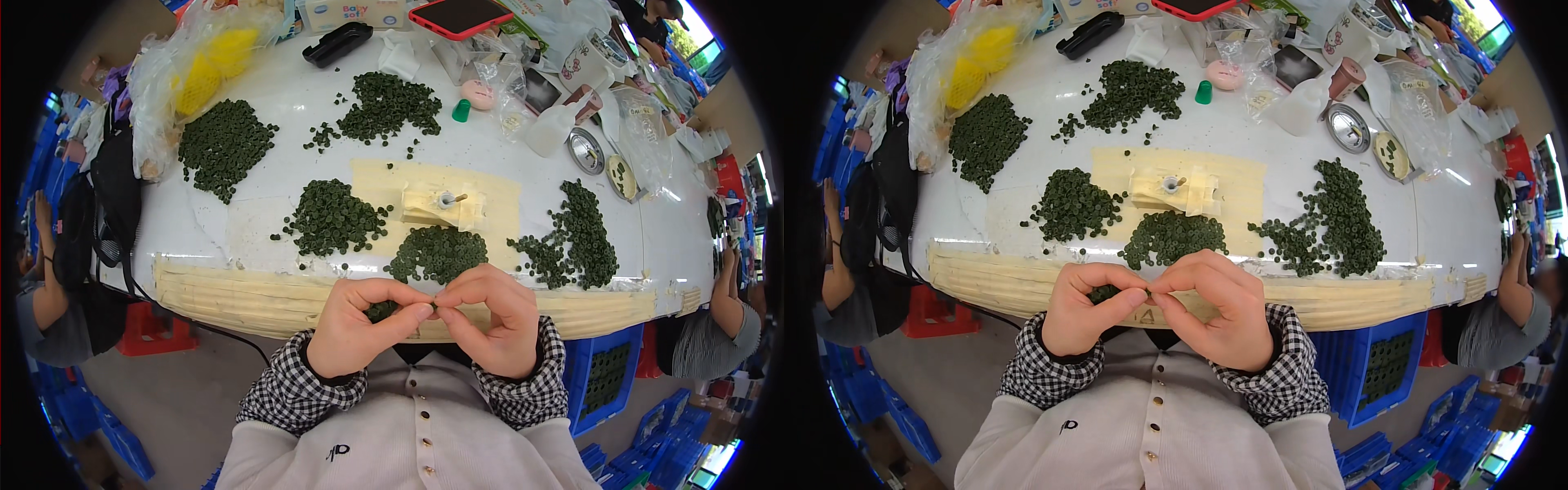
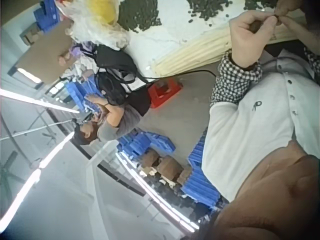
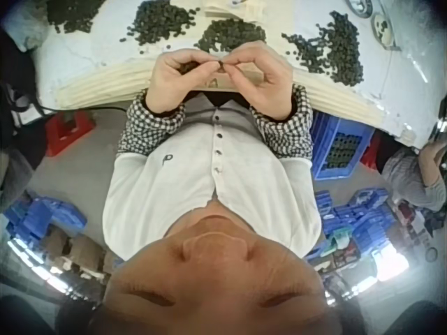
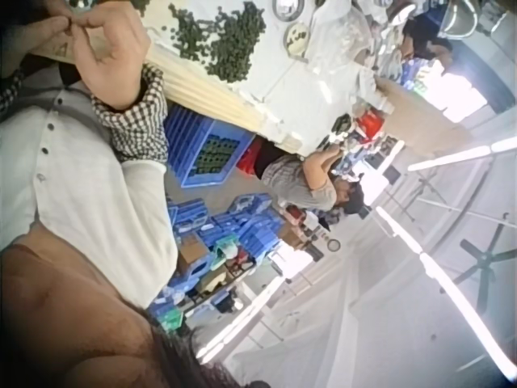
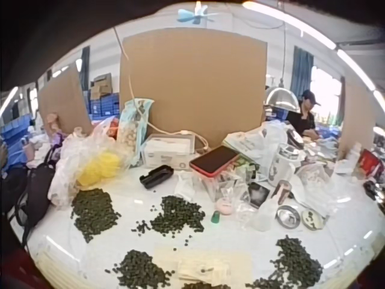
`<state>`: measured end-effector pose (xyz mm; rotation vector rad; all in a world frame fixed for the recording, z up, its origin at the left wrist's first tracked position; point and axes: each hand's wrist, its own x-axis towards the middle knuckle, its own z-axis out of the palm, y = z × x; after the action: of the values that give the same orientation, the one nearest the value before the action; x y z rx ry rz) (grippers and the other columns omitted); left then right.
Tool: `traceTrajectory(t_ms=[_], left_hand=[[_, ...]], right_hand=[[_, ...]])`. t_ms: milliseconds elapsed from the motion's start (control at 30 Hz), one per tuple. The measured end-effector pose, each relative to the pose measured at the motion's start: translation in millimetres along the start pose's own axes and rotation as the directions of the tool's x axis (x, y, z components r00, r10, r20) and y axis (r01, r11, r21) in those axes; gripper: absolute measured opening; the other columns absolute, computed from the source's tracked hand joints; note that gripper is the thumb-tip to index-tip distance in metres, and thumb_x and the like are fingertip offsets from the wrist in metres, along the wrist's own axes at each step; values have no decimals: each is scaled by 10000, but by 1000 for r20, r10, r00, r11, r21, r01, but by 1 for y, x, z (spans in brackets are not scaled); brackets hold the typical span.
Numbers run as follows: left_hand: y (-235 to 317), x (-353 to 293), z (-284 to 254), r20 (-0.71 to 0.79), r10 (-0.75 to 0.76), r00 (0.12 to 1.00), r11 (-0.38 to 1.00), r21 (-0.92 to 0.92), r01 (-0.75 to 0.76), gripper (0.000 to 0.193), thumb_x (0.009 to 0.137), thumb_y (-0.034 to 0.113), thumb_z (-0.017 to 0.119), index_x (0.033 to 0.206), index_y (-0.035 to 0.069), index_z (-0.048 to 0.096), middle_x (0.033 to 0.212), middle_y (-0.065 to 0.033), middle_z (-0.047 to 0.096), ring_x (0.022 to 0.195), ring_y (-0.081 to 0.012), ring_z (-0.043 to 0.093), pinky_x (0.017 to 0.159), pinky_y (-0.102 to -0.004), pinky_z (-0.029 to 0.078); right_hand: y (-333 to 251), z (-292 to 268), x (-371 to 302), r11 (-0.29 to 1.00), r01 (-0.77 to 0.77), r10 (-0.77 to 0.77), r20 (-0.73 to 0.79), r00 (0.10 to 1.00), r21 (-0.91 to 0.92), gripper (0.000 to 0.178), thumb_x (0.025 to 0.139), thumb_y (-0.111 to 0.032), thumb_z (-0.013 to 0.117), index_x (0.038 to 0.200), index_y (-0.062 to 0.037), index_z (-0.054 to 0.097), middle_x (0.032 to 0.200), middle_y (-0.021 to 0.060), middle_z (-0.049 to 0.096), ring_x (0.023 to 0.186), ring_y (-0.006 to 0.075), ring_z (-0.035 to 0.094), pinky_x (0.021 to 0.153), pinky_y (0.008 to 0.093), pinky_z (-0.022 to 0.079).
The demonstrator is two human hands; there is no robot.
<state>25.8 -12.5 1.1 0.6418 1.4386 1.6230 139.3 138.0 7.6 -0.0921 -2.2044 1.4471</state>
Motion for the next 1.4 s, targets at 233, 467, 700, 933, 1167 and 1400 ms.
traceTrajectory(t_ms=[233,467,700,933,1167,1400], left_hand=[[-3,0,0,-13,-6,1000,1000,2,6,119,823,29,635,912,-43,669,785,-26,647,690,-34,529,625,-189,449],[-3,0,1,-33,44,998,997,72,-42,118,817,24,629,907,-44,663,753,-7,627,659,-29,497,599,-188,429],[-10,-1,2,-72,64,995,997,52,-60,96,822,28,625,885,-39,655,765,-10,635,664,-22,498,603,-180,421],[-2,-1,-13,-70,-216,974,831,-537,145,116,906,85,553,967,12,618,794,-31,637,559,-8,411,507,-169,329],[0,2,-39,-189,-250,950,640,-768,16,178,966,162,434,1033,35,541,801,-13,540,501,-34,332,450,-175,274],[5,3,-26,-226,-301,926,593,-806,-4,231,958,111,414,1143,6,504,841,-33,533,516,-50,339,452,-185,292]], right_hand=[[4,2,-1,998,-36,37,-9,999,42,118,722,49,650,831,11,622,805,116,631,724,208,611,652,282,485],[2,3,0,996,-73,74,-21,997,45,104,724,42,652,816,12,616,796,111,631,717,201,610,647,281,485],[1,8,0,997,-77,78,-32,996,30,104,729,36,658,822,15,617,793,106,630,714,192,614,647,270,487],[2,8,2,990,-139,140,-168,976,22,131,743,44,653,871,27,635,795,100,632,702,173,611,652,255,485],[5,-8,5,912,-4,-18,-50,999,-411,133,694,17,698,804,-15,631,741,75,580,702,231,537,619,306,436],[13,6,8,839,95,-73,62,995,-535,122,690,-44,700,772,-51,611,747,57,535,747,240,496,660,333,422]])
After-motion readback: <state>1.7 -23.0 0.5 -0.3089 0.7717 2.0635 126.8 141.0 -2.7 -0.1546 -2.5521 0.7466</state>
